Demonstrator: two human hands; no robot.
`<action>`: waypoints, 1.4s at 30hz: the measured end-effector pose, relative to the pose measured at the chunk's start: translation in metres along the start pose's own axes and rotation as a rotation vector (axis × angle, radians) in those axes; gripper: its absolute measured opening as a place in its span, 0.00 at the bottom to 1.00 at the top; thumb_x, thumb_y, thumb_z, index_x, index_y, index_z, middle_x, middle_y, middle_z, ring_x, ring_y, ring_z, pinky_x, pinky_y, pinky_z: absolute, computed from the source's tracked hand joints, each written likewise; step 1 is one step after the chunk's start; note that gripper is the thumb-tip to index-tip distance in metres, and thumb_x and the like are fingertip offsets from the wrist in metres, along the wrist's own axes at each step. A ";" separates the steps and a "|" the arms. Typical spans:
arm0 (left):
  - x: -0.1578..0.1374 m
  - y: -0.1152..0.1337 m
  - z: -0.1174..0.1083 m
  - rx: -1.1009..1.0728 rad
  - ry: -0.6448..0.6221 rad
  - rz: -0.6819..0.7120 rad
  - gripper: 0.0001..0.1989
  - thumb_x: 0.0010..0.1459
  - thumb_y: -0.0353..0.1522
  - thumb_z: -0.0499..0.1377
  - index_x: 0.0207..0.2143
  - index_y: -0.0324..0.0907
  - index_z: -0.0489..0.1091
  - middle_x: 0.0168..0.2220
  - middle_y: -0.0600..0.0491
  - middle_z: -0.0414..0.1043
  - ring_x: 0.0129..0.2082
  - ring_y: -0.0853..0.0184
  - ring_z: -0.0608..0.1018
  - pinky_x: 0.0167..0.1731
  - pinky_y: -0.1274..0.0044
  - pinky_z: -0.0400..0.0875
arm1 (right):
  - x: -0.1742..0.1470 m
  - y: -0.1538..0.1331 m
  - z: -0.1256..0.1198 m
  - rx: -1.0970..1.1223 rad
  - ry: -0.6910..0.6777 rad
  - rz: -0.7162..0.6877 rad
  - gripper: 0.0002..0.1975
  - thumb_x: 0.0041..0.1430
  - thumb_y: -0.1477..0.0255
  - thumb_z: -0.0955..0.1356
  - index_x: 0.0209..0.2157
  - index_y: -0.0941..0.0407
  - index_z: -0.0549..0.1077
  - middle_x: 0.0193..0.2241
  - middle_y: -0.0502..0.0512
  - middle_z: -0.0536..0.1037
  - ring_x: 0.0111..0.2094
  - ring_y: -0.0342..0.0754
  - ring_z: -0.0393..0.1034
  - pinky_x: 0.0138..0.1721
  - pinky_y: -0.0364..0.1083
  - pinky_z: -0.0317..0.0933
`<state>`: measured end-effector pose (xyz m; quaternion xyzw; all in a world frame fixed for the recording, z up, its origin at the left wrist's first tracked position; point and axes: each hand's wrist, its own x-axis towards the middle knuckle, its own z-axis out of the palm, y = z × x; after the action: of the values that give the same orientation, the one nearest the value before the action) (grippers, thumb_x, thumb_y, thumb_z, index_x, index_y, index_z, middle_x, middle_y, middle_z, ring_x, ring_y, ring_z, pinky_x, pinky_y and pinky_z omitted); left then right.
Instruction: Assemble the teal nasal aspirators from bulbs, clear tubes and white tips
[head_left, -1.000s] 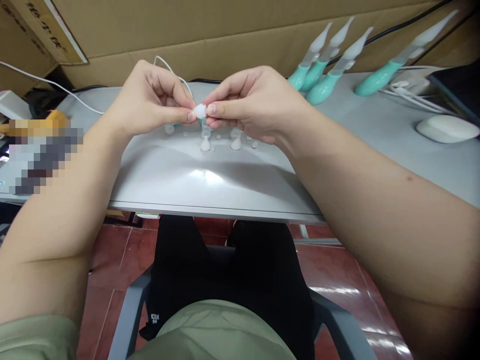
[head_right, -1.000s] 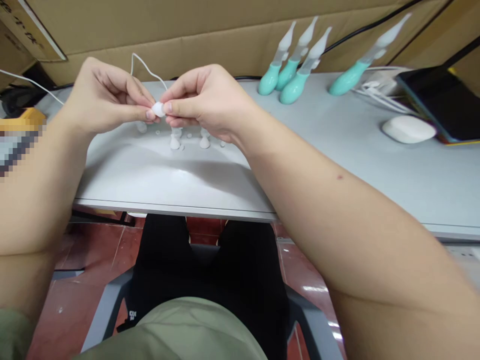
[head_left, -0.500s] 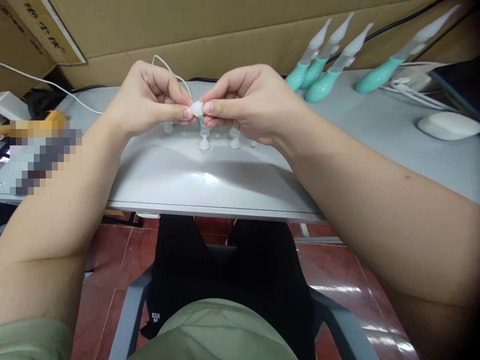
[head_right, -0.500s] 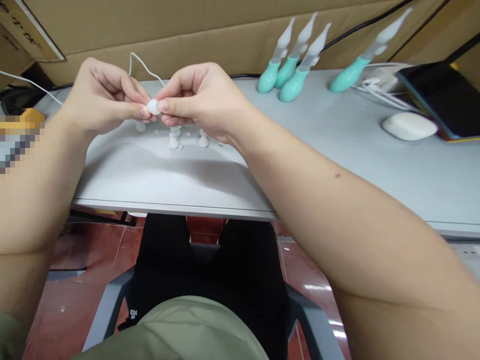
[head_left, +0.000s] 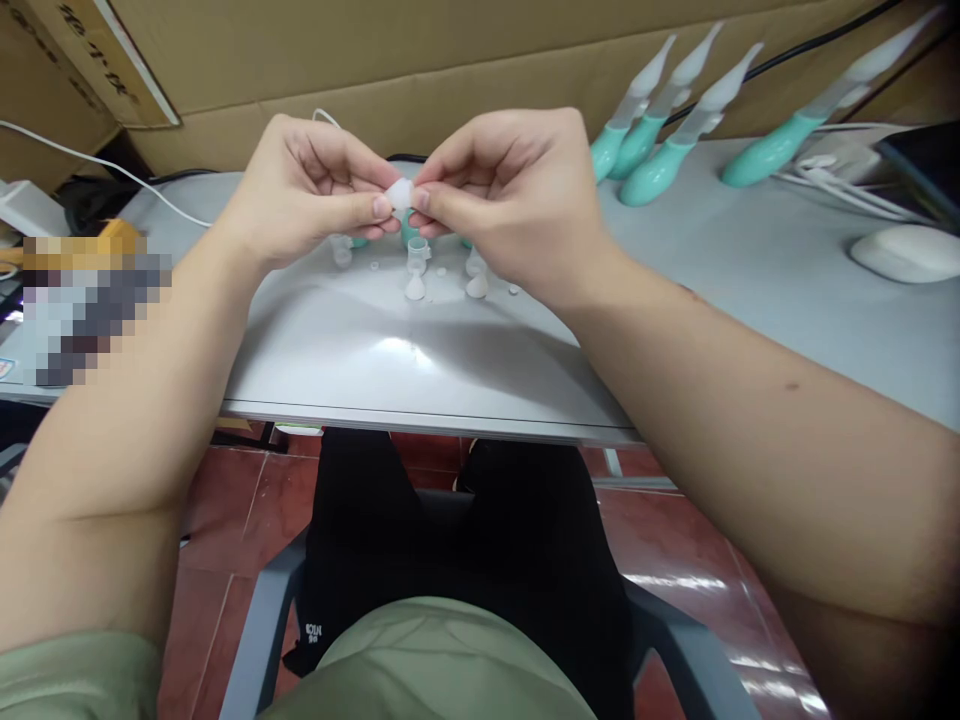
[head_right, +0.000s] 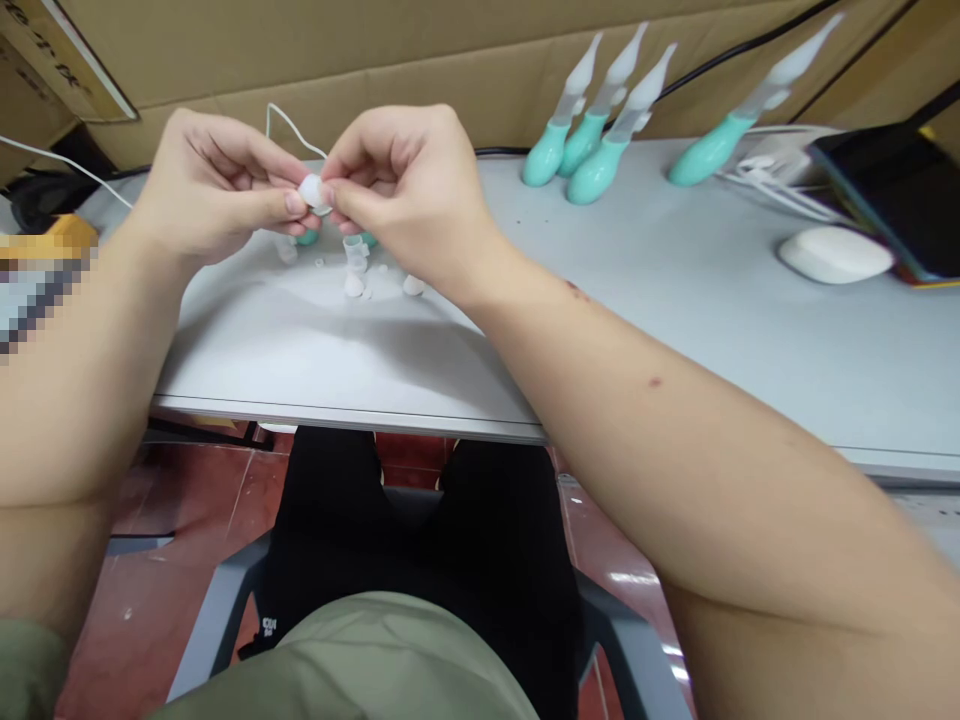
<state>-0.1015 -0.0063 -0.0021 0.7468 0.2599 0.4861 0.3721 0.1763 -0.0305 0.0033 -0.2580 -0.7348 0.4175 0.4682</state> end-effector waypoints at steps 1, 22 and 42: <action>0.000 -0.001 -0.001 0.010 0.002 -0.012 0.28 0.52 0.55 0.96 0.43 0.49 0.95 0.38 0.50 0.95 0.35 0.55 0.96 0.42 0.62 0.97 | 0.000 0.001 0.000 -0.019 0.023 -0.024 0.11 0.69 0.60 0.89 0.35 0.41 0.90 0.42 0.52 0.94 0.47 0.61 0.91 0.58 0.60 0.92; -0.004 0.005 0.012 -0.056 0.038 0.000 0.22 0.55 0.50 0.96 0.41 0.50 0.97 0.36 0.51 0.95 0.32 0.60 0.95 0.33 0.71 0.93 | 0.011 0.002 -0.005 0.031 -0.067 0.015 0.20 0.61 0.48 0.94 0.32 0.39 0.88 0.41 0.52 0.92 0.47 0.60 0.88 0.55 0.56 0.88; -0.006 0.011 0.013 0.005 0.065 -0.018 0.22 0.50 0.49 0.97 0.40 0.52 0.97 0.36 0.51 0.94 0.32 0.57 0.96 0.30 0.70 0.89 | 0.011 0.004 -0.004 -0.035 -0.042 -0.008 0.15 0.68 0.57 0.90 0.32 0.41 0.88 0.41 0.53 0.92 0.46 0.61 0.89 0.53 0.56 0.87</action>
<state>-0.0913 -0.0211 0.0008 0.7291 0.2796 0.5061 0.3661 0.1754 -0.0187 0.0056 -0.2542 -0.7527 0.4080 0.4499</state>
